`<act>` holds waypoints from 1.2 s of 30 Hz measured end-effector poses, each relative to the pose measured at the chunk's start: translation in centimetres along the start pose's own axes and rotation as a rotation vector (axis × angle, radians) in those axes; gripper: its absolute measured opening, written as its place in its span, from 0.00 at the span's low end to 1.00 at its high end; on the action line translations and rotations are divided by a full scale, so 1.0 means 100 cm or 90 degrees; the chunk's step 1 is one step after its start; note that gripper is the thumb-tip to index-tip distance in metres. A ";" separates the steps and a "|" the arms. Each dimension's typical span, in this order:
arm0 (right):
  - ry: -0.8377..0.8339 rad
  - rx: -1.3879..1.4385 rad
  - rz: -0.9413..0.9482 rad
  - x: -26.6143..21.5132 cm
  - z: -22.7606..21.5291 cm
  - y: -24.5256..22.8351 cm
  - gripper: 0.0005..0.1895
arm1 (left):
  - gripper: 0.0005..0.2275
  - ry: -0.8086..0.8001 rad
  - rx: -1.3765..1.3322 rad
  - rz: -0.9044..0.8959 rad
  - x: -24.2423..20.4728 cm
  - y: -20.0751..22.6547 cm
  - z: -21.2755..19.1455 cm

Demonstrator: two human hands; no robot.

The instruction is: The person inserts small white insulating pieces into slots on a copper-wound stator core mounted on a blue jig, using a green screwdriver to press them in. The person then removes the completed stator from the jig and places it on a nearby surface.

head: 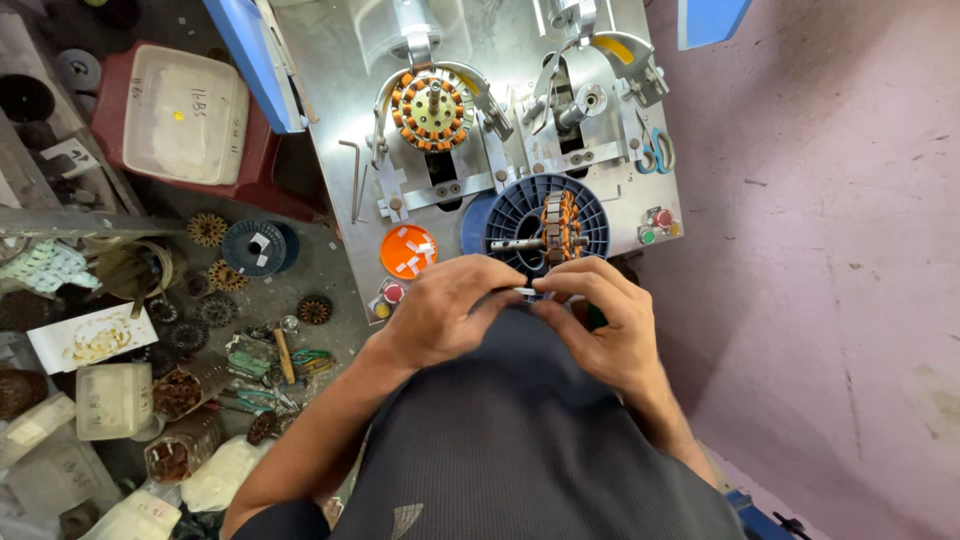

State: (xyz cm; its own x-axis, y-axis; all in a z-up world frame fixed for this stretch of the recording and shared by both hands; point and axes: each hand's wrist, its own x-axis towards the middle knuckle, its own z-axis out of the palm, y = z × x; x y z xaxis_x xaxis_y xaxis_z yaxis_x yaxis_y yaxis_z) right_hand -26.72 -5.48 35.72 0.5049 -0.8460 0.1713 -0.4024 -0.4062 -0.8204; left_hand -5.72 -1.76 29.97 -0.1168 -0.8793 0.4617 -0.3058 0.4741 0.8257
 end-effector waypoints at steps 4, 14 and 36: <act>0.073 -0.040 -0.048 0.000 0.001 -0.006 0.10 | 0.12 0.034 -0.048 0.037 0.014 0.012 0.006; 0.134 -0.103 -0.088 -0.008 -0.002 -0.002 0.10 | 0.09 0.098 -0.186 -0.043 0.015 0.012 0.027; 0.068 0.126 0.103 -0.021 0.009 0.008 0.05 | 0.08 0.039 -0.296 -0.084 0.000 -0.004 0.026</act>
State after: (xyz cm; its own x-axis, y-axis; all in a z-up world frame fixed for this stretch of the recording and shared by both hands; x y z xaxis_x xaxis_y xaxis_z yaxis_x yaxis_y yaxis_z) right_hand -27.42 -3.71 34.26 0.3581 -0.9305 0.0772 -0.3091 -0.1962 -0.9306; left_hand -8.00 -2.05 28.76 -0.0451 -0.9356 0.3501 0.1418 0.3409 0.9293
